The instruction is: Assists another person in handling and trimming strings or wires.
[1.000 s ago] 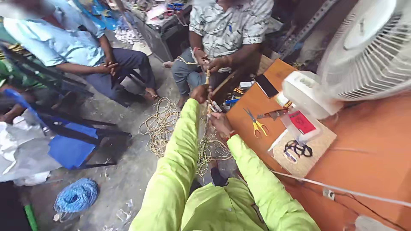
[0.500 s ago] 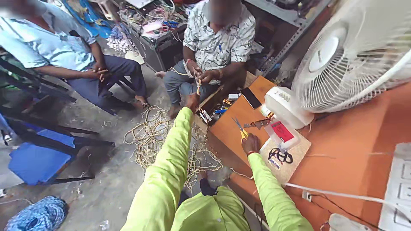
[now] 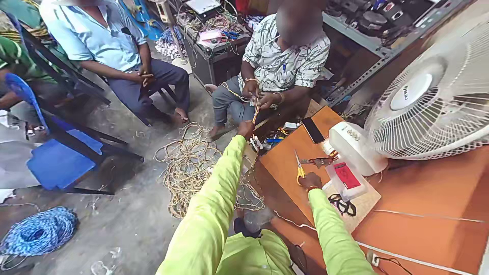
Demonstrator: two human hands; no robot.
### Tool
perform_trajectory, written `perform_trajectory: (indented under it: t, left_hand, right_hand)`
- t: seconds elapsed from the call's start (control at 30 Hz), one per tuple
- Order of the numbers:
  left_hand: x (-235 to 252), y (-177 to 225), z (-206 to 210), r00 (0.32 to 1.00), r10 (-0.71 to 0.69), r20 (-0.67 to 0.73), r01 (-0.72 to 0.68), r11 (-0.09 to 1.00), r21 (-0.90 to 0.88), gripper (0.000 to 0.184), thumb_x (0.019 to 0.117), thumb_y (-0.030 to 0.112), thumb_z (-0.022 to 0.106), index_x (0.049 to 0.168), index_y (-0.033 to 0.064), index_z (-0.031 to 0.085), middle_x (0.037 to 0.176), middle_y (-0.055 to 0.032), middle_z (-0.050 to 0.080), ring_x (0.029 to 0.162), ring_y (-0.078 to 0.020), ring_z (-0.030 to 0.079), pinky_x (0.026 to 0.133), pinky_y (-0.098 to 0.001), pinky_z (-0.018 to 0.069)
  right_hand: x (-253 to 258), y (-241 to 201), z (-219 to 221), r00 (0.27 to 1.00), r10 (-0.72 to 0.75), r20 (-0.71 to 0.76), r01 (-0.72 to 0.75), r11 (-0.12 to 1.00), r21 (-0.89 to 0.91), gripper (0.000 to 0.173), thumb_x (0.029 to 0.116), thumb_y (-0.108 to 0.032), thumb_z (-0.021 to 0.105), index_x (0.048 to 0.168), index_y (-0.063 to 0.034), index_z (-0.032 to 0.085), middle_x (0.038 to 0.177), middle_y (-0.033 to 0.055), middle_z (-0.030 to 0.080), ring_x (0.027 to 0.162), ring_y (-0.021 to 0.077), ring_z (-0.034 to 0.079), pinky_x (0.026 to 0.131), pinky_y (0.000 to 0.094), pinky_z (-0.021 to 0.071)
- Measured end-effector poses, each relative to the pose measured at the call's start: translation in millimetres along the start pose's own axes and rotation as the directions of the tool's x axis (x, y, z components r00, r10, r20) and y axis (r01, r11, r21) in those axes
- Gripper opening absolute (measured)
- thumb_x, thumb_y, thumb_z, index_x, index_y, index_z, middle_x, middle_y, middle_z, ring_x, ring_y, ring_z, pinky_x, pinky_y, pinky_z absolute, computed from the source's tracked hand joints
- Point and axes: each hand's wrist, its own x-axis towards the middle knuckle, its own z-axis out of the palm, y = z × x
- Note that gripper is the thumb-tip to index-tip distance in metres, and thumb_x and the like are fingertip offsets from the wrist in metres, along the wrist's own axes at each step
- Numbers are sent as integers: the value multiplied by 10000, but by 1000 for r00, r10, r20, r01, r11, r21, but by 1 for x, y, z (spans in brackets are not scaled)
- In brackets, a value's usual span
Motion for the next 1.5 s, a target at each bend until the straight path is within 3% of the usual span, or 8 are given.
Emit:
perform_trajectory:
  t: [0.2, 0.43, 0.53, 0.73, 0.9, 1.03, 1.2, 1.5]
  left_hand:
    - [-3, -14, 7, 1000, -16, 25, 18, 999, -50, 311, 1064, 235, 541, 1285, 60, 673, 939, -125, 669, 747, -201, 597, 703, -415, 526]
    - [-2, -32, 10, 998, 49, 27, -51, 997, 63, 335, 1057, 265, 554, 1309, 85, 682, 1054, -184, 703, 864, -284, 649, 780, -501, 529]
    - [-5, -29, 9, 999, 41, 32, -41, 999, 3, 350, 1071, 247, 519, 1352, 84, 649, 1031, -174, 686, 811, -246, 615, 743, -461, 522]
    - [-2, -23, 4, 998, 25, 59, -17, 990, -143, 339, 1057, 146, 518, 1368, 54, 618, 895, -95, 634, 671, -142, 521, 610, -328, 471]
    - [-5, -23, 0, 995, 3, 97, 18, 977, -213, 371, 1086, 185, 467, 1411, 47, 580, 945, -113, 670, 715, -148, 569, 647, -334, 500]
    - [-2, -28, -5, 993, 32, 114, -8, 978, -209, 238, 1076, 176, 486, 1124, 23, 662, 731, -15, 579, 551, -77, 468, 511, -253, 413]
    - [-5, -37, -3, 993, 24, 120, 8, 965, -261, 381, 1077, 173, 502, 1413, 5, 566, 1160, -166, 686, 959, -177, 649, 873, -376, 541]
    - [-11, -42, -3, 991, 25, 131, 17, 951, -308, 369, 1089, 169, 475, 1414, 20, 567, 1110, -144, 682, 833, -139, 620, 753, -332, 537]
  right_hand:
    - [-32, -10, 18, 986, -167, 14, 97, 632, 769, 263, 1013, -124, 630, 1188, 72, 631, 1034, 193, 707, 839, 237, 715, 776, 391, 608]
    - [-72, -82, 30, 885, -465, 3, 80, 160, 984, 202, 1047, -145, 578, 1161, 10, 642, 892, 90, 701, 708, 131, 653, 601, 265, 555]
    - [-83, -113, 22, 870, -491, 54, 33, 166, 986, 324, 1092, -308, 488, 1007, -39, 647, 772, 45, 656, 621, 105, 615, 520, 234, 511]
    - [-84, -144, 18, 778, -620, 103, -117, 18, 993, 164, 1060, -130, 531, 1082, -7, 638, 873, 88, 707, 665, 105, 655, 552, 210, 526]
    - [-71, -165, 25, 636, -751, 176, -297, -29, 954, 676, 1064, -616, 201, 963, -85, 606, 668, 6, 585, 469, 53, 499, 403, 177, 389]
    - [-63, -177, 22, 579, -782, 229, -400, -28, 916, 787, 975, -778, 243, 902, -87, 614, 632, -3, 566, 441, 55, 484, 392, 181, 391]
    - [-58, -194, 17, 614, -760, 216, -437, -99, 894, 733, 952, -785, 346, 896, -106, 618, 640, -12, 568, 443, 49, 499, 390, 179, 416]
    - [-43, -204, 20, 643, -738, 204, -434, -133, 891, 637, 1002, -708, 345, 869, -144, 609, 622, -51, 543, 430, 13, 471, 381, 148, 393]
